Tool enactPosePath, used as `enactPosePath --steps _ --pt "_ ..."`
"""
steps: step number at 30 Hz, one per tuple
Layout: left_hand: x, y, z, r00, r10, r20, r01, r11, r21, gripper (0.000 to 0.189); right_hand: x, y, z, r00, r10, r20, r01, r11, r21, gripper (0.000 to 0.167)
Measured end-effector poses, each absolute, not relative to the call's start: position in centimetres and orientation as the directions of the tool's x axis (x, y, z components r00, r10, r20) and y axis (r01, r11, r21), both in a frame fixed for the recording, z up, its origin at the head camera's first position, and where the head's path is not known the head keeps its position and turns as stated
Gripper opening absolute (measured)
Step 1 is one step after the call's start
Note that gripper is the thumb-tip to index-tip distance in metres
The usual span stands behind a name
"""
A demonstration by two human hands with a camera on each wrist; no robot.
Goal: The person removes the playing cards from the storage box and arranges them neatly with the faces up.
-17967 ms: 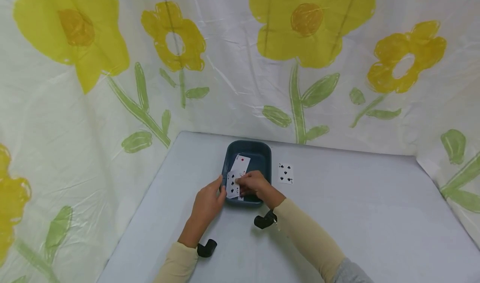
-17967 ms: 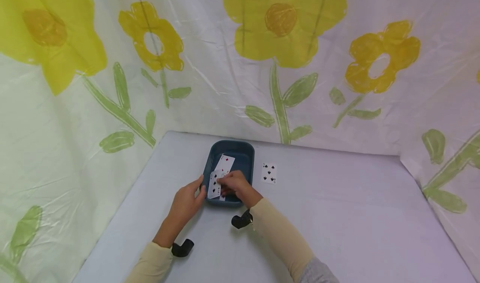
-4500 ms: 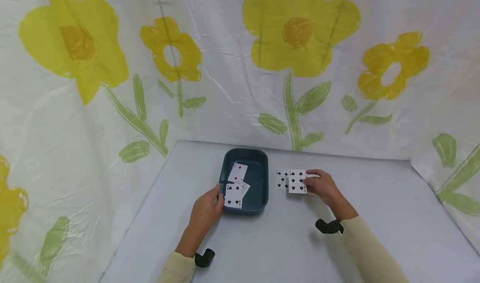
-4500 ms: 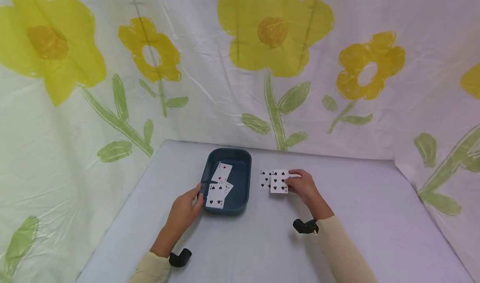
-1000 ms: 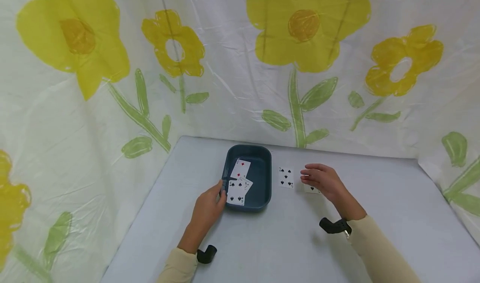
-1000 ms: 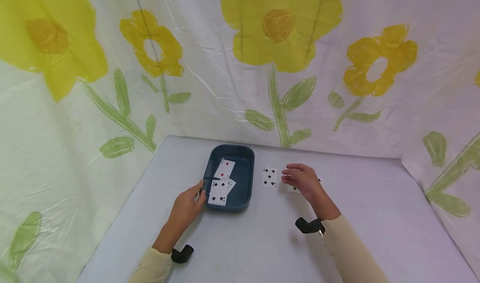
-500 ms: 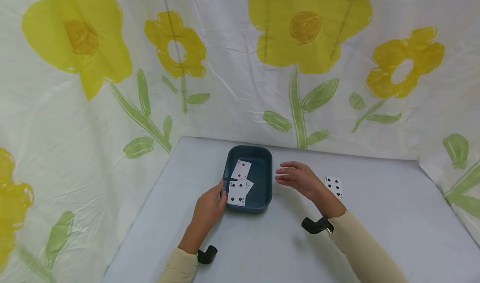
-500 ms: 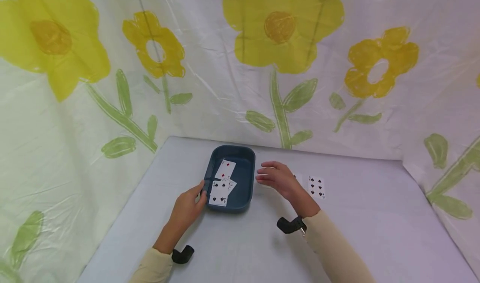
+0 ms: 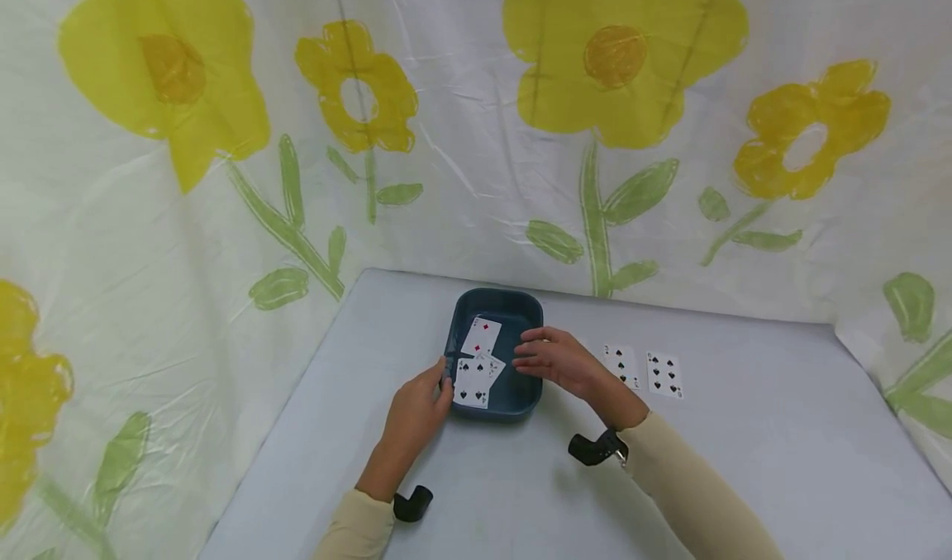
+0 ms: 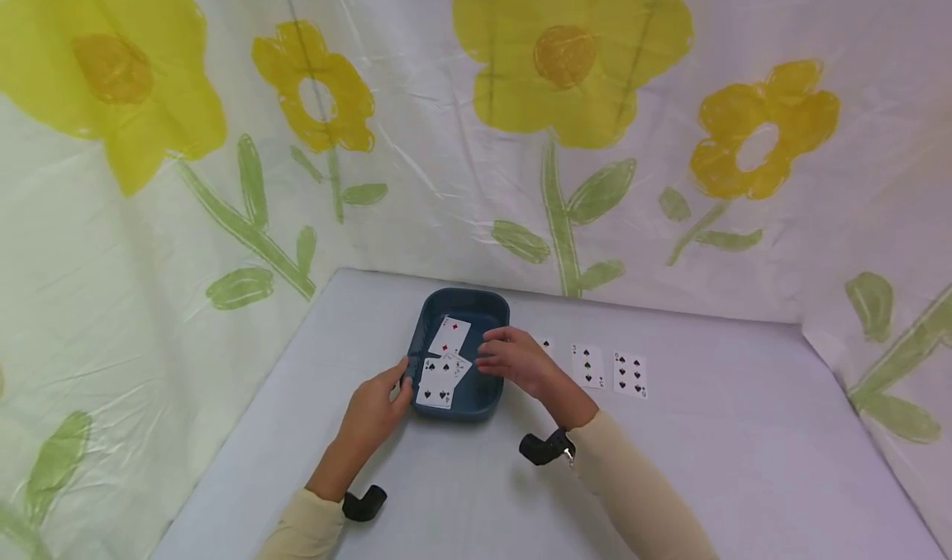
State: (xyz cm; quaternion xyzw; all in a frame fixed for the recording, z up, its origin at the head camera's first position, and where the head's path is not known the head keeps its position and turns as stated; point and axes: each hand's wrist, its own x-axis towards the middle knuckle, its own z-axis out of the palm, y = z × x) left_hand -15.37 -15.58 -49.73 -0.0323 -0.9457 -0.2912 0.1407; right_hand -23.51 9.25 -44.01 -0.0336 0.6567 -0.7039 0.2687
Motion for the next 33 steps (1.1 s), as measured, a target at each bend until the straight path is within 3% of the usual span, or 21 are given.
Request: enactPosePath --steps 14,33 --pt "-15.4 -15.6 -49.9 -0.957 -0.026 0.289 0.142 0.827 0.544 0.044 -23.9 6.0 -45.5 -0.795 -0.469 -0.384 0.402 0.067 -0.913 0.054" --pt "-15.4 -15.7 -49.8 -0.953 -0.004 0.303 0.161 0.84 0.518 0.044 -24.2 3.9 -46.7 -0.78 -0.433 -0.451 0.451 0.112 -0.886 0.055"
